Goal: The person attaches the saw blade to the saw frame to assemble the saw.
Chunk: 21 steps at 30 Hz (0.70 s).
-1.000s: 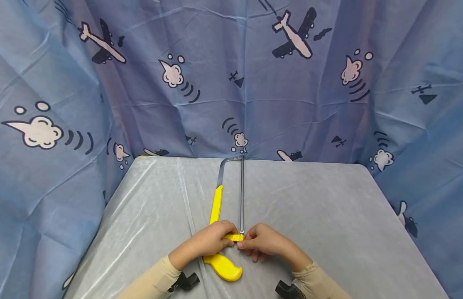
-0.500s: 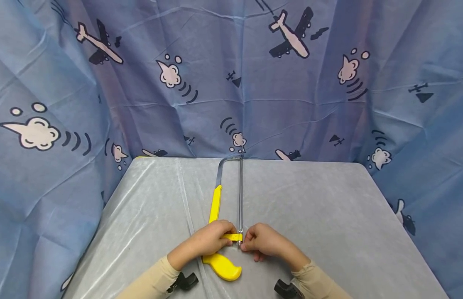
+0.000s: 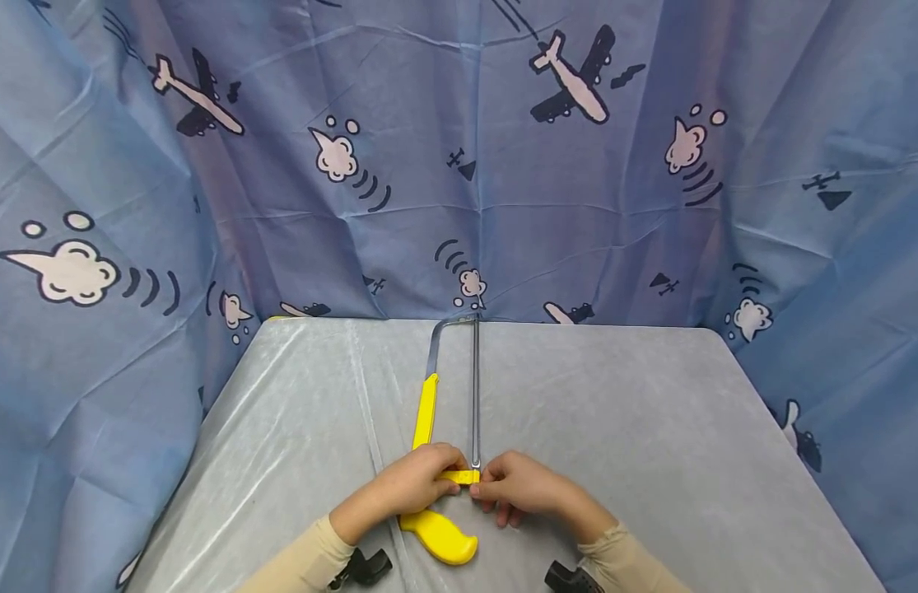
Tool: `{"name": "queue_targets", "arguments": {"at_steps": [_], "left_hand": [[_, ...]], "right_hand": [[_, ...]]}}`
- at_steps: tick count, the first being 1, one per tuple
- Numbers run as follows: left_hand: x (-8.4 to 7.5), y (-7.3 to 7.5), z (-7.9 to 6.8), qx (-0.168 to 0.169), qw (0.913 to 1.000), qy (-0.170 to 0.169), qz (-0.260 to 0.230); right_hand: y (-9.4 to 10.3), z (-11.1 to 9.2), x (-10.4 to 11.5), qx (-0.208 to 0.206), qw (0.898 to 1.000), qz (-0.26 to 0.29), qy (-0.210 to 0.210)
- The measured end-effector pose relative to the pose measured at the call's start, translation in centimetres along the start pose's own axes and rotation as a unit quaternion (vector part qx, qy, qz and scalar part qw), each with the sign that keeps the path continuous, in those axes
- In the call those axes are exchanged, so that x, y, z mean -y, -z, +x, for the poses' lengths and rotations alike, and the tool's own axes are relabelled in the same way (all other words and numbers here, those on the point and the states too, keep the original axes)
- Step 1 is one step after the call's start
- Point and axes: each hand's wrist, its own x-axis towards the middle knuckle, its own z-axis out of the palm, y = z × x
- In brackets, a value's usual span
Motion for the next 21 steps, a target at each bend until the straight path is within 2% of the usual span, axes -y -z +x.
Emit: {"name": "queue_targets", "arguments": {"at_steps": [4,8,15,21], "left_hand": [[-0.06,0.02,0.07,0.001,1.0000,0.001,0.000],[-0.11,0.03,0.11,0.000,1.0000,0.003,0.005],[-0.15,0.04,0.12,-0.002,1.0000,-0.004,0.007],[-0.09,0.05,0.08,-0.004,1.0000,-0.006,0.001]], "right_hand": [[0.10,-0.21,0.13,0.016,1.000,0.026,0.002],[0.00,-0.18,0.13,0.013,1.000,0.025,0.006],[-0.40,-0.07,0.01,-0.016,1.000,-0.007,0.018],[-0.58,-0.16,0.18,-0.049,0.998,-0.042,0.002]]}}
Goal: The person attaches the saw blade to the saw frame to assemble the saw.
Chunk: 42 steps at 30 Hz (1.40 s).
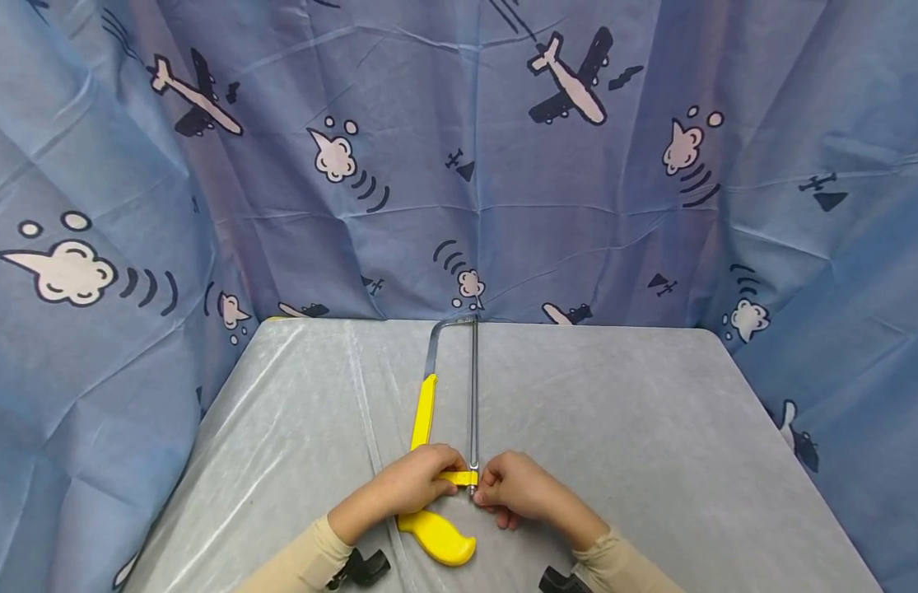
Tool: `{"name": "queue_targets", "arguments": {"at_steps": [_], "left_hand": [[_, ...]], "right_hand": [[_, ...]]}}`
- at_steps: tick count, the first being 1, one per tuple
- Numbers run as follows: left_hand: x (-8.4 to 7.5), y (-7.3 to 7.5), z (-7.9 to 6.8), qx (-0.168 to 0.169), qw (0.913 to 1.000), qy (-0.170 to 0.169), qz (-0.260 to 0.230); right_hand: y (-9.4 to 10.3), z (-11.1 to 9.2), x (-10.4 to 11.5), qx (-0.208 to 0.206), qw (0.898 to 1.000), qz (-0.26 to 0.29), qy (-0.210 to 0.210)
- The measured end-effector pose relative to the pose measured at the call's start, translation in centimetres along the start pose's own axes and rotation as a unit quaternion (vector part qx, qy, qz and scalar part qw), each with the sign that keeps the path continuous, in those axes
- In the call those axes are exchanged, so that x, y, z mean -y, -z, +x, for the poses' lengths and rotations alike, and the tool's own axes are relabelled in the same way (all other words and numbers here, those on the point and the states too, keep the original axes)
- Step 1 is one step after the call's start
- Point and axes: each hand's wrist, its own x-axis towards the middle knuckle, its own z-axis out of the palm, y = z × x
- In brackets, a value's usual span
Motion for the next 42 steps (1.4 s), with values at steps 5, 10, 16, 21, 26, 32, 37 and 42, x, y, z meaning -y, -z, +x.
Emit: {"name": "queue_targets", "arguments": {"at_steps": [5,10,16,21,26,32,37,42], "left_hand": [[0.08,0.01,-0.02,0.001,1.0000,0.002,-0.005],[0.02,0.01,-0.06,0.003,0.9999,0.005,-0.012],[0.04,-0.07,-0.04,-0.002,0.9998,0.003,-0.017],[0.10,-0.10,0.11,0.000,0.9998,0.003,-0.021],[0.19,-0.08,0.21,-0.002,0.9999,-0.001,-0.014],[0.25,-0.15,0.18,-0.003,0.9999,0.000,-0.013],[0.21,-0.21,0.11,-0.001,0.9999,0.000,-0.015],[0.14,0.00,0.04,-0.002,0.9999,0.000,-0.017]], "right_hand": [[0.03,-0.11,0.24,0.007,1.000,0.009,-0.006],[0.10,-0.06,0.20,0.036,0.998,0.050,-0.020],[0.55,0.08,-0.17,0.073,0.991,0.111,-0.031],[0.45,0.18,-0.47,0.075,0.990,0.116,-0.030],[0.25,-0.04,-0.26,0.022,0.998,0.053,-0.012],[0.28,-0.30,0.13,0.017,0.999,0.032,-0.015],[0.10,-0.23,0.19,0.041,0.996,0.068,-0.029],[0.34,0.19,-0.15,0.083,0.986,0.140,-0.044]]}}
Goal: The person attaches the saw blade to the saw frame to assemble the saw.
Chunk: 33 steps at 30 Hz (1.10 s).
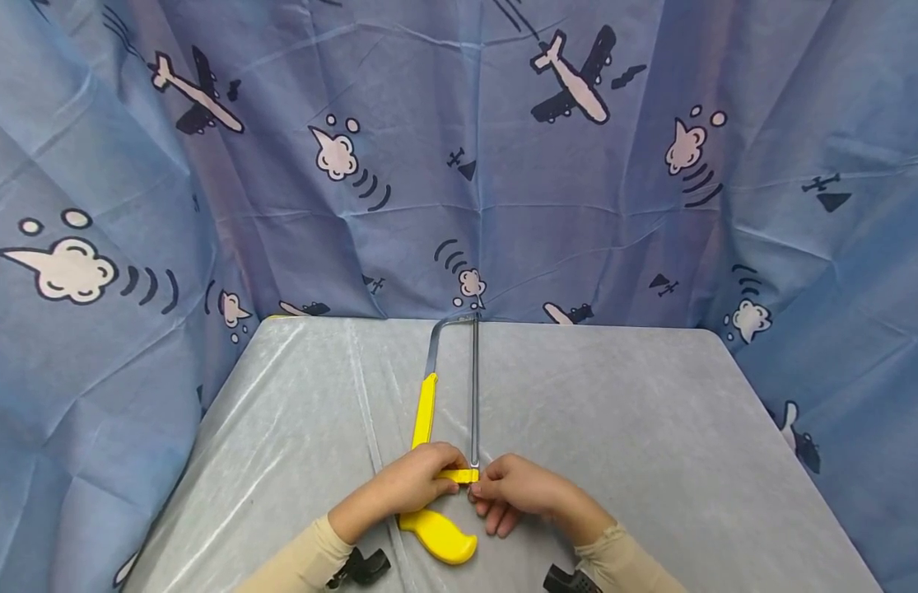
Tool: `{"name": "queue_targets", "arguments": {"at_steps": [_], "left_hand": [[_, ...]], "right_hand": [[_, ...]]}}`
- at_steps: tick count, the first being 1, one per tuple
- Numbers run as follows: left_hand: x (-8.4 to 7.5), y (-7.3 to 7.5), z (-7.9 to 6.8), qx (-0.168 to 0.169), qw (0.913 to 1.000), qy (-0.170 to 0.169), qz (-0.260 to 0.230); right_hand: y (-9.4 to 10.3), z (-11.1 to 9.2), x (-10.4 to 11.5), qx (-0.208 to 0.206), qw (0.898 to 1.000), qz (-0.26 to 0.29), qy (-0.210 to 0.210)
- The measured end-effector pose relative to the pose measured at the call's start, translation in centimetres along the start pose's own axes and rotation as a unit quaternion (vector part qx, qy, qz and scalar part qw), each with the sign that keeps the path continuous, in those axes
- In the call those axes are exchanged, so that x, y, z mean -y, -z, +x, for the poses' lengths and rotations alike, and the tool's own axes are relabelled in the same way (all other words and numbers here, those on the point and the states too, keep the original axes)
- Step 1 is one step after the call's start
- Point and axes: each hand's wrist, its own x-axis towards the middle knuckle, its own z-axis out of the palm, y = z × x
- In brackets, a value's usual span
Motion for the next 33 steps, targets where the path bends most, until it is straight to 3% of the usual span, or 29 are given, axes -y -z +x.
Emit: {"name": "queue_targets", "arguments": {"at_steps": [4,9,15,20,23,30,33], "left_hand": [[0.0,0.1,-0.1,0.000,1.0000,-0.001,-0.005],[0.0,0.2,-0.2,-0.001,1.0000,-0.003,-0.009],[0.1,0.2,-0.3,-0.002,1.0000,-0.009,0.001],[0.1,0.0,-0.3,-0.002,0.9997,-0.013,0.023],[0.0,0.0,-0.2,-0.006,0.9996,-0.010,0.026],[-0.1,-0.1,-0.1,-0.015,0.9995,-0.012,0.027],[-0.2,-0.2,-0.1,-0.020,0.9995,-0.010,0.023]], "right_hand": [[0.4,0.2,-0.2,0.033,0.999,0.036,-0.003],[0.5,0.3,-0.3,0.045,0.998,0.041,-0.001],[0.0,0.2,-0.3,0.025,1.000,0.016,0.006],[-0.4,0.0,-0.1,-0.022,0.998,-0.058,0.019],[-0.7,-0.2,0.1,-0.071,0.988,-0.129,0.042],[-1.4,-0.8,0.7,-0.163,0.954,-0.240,0.073],[-2.0,-0.8,0.7,-0.202,0.935,-0.281,0.074]]}}
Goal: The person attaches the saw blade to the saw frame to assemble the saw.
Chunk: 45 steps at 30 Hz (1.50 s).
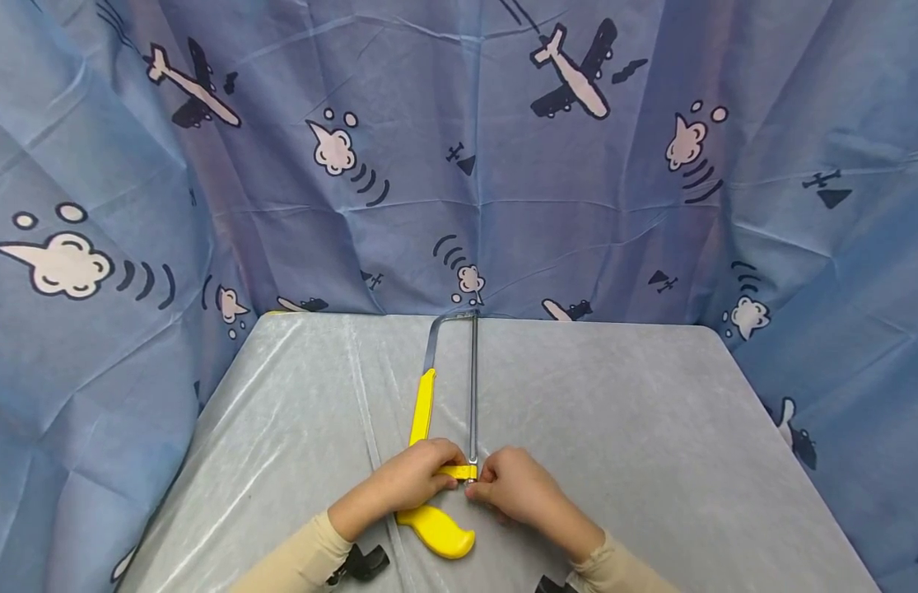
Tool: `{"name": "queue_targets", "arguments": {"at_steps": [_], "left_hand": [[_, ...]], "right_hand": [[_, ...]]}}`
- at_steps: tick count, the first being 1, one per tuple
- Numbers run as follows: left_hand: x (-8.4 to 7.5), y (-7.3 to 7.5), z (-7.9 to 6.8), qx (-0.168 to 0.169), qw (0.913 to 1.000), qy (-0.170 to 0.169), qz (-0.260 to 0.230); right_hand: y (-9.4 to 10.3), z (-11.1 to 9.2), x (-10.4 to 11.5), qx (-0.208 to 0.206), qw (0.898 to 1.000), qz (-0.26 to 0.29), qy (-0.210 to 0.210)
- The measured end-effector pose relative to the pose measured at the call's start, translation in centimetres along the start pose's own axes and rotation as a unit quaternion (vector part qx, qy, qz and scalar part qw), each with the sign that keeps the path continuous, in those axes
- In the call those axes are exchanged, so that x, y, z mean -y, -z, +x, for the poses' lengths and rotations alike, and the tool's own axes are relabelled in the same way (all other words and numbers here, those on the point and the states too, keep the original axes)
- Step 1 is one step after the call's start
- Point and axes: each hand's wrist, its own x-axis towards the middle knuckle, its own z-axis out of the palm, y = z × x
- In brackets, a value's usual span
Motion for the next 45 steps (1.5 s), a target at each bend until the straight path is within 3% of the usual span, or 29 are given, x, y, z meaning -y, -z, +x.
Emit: {"name": "queue_targets", "arguments": {"at_steps": [8,20,28,32,35,38,42,45], "left_hand": [[0.0,-0.4,0.0,-0.012,0.9999,-0.003,0.007],[-0.1,-0.3,0.0,-0.019,0.9997,-0.005,0.015],[0.3,-0.3,0.2,-0.030,0.9994,-0.003,0.018],[0.3,-0.3,0.2,-0.028,0.9995,-0.005,0.015],[0.3,0.0,0.2,-0.033,0.9994,0.000,0.005],[0.3,0.1,0.3,-0.038,0.9993,0.004,-0.001],[0.4,0.2,0.3,-0.031,0.9995,0.006,-0.008],[0.3,0.1,0.3,-0.023,0.9996,0.008,-0.017]], "right_hand": [[-1.9,-0.4,0.8,-0.115,0.987,-0.115,0.004],[-1.8,-0.2,1.1,-0.113,0.990,-0.080,-0.024],[-2.3,-0.3,1.3,-0.146,0.982,-0.122,0.006],[-2.4,0.0,1.2,-0.152,0.983,-0.105,0.000],[-2.1,0.3,1.0,-0.121,0.992,-0.035,-0.007],[-1.4,0.6,0.6,-0.047,0.994,0.092,-0.027],[-0.3,0.9,-0.1,0.064,0.965,0.240,-0.087],[0.2,1.1,-0.6,0.113,0.949,0.273,-0.108]]}}
